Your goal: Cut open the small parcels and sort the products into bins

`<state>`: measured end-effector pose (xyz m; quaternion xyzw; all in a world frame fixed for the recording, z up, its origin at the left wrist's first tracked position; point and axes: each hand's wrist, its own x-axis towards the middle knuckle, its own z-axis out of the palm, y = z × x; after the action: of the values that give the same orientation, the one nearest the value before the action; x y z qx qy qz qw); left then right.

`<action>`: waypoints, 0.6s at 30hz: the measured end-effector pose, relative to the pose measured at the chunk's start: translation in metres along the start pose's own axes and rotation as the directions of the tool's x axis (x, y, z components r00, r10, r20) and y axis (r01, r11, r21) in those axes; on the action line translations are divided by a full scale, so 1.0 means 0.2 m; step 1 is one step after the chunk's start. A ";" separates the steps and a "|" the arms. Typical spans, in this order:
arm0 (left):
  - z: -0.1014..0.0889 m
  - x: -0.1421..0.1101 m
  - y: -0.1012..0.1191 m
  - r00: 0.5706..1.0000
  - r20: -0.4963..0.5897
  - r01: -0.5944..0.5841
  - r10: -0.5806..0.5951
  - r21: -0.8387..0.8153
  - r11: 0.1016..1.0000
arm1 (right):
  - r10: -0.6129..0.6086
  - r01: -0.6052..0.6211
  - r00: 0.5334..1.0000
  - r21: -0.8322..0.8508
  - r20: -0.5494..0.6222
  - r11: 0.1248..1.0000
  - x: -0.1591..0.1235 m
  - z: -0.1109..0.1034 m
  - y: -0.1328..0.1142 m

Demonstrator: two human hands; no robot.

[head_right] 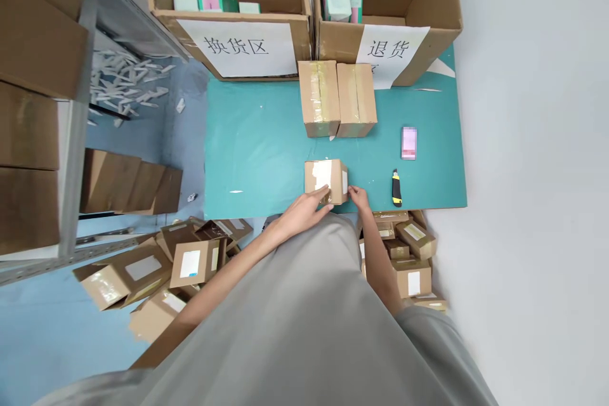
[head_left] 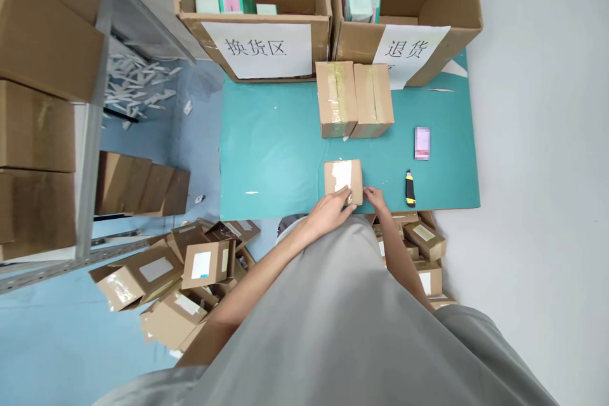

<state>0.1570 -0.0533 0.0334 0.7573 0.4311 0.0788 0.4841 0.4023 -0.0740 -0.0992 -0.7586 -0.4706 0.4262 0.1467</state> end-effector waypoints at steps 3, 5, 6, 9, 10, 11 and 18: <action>-0.06 -0.11 -0.12 0.972 -0.161 0.162 -0.169 -0.057 0.985 | 0.036 -0.036 0.999 0.040 0.018 0.999 0.01 0.02 -0.03; -0.08 -0.17 -0.26 0.924 -0.265 0.259 -0.276 -0.100 0.961 | 0.034 -0.036 0.999 0.057 0.035 0.998 0.01 0.06 -0.07; -0.08 -0.20 -0.34 0.899 -0.297 0.300 -0.322 -0.120 0.946 | 0.026 -0.029 0.998 0.062 0.049 0.998 0.01 0.08 -0.10; -0.09 -0.22 -0.58 0.832 -0.290 0.435 -0.473 -0.189 0.880 | -0.005 -0.002 0.995 0.063 0.102 0.998 0.00 0.16 -0.21; -0.09 -0.23 -0.65 0.813 -0.294 0.454 -0.502 -0.219 0.864 | -0.016 0.011 0.993 0.039 0.118 0.999 -0.01 0.17 -0.25; -0.09 -0.23 -0.71 0.798 -0.300 0.464 -0.523 -0.248 0.850 | -0.032 0.034 0.991 -0.007 0.133 0.999 -0.02 0.18 -0.30; -0.14 -0.28 -0.98 0.642 -0.418 0.509 -0.643 -0.395 0.765 | -0.358 0.446 0.882 -0.300 0.306 0.843 -0.22 0.18 -0.74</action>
<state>-0.0064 -0.0448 -0.0922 0.4612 0.7542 0.1766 0.4328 0.2774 -0.0412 -0.0061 -0.5992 -0.7043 0.3792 0.0337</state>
